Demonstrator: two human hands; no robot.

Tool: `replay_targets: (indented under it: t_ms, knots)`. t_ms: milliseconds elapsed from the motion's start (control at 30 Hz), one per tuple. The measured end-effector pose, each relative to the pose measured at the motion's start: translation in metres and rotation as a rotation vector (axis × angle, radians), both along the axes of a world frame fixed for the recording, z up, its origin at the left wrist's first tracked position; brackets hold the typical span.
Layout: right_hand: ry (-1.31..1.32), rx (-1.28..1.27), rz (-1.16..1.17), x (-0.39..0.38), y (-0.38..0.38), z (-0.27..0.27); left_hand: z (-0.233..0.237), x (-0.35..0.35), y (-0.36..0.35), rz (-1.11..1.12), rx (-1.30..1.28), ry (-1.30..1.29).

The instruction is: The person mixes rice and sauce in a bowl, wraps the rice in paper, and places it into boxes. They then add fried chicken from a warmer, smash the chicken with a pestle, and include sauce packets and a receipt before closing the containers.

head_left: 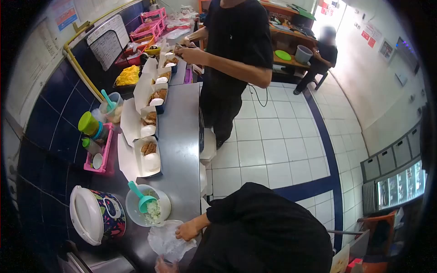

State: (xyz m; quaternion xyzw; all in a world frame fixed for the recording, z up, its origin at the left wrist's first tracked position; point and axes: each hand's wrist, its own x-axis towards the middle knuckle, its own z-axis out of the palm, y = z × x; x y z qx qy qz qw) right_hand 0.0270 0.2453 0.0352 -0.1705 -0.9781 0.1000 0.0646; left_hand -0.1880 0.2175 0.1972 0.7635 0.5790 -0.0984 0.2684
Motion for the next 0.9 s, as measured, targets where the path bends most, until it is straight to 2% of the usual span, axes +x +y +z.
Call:
replay_targets:
  t_ms: [67,167,267,300,367,400,433,500,567,633,733,833,900]
  knots:
    - [-0.046,-0.056,-0.054,0.002,-0.006,0.001,-0.035,0.009,0.003,0.095,-0.031,0.006]
    - [-0.097,-0.128,-0.102,0.003,-0.010,0.012,-0.091,0.044,0.004,0.234,0.036,-0.164]
    - [0.001,-0.204,-0.125,0.008,-0.008,0.006,-0.137,0.047,0.002,0.086,0.471,-0.020]
    - [0.058,-0.233,-0.127,0.009,-0.009,-0.003,-0.143,0.045,0.003,0.116,0.429,0.091]
    - [-0.121,-0.393,-0.002,0.004,0.000,-0.011,-0.141,0.050,0.009,0.175,0.343,0.310]
    - [-0.128,-0.477,0.008,0.002,0.003,-0.016,-0.139,0.050,0.011,0.157,0.319,0.322]
    - [-0.136,-0.561,0.016,0.003,0.006,-0.006,-0.137,0.048,0.013,0.140,0.295,0.336]
    - [0.021,-0.746,-0.077,0.022,0.010,0.099,-0.133,0.046,0.017,0.118,0.264,0.339]
    - [0.468,-0.468,-0.277,0.027,0.012,0.143,-0.137,0.052,0.027,0.135,0.293,0.293]
    - [0.485,0.177,-0.555,0.035,0.023,0.173,-0.146,0.055,0.034,0.180,0.349,0.207]
    - [0.189,0.476,-0.895,0.041,0.053,0.143,-0.160,0.065,0.042,0.236,0.439,0.088]
    - [0.065,0.220,-0.873,0.037,0.061,0.101,-0.170,0.074,0.046,0.291,0.529,-0.005]
    - [0.056,0.186,-0.795,0.034,0.060,0.088,-0.178,0.077,0.049,0.321,0.582,-0.058]
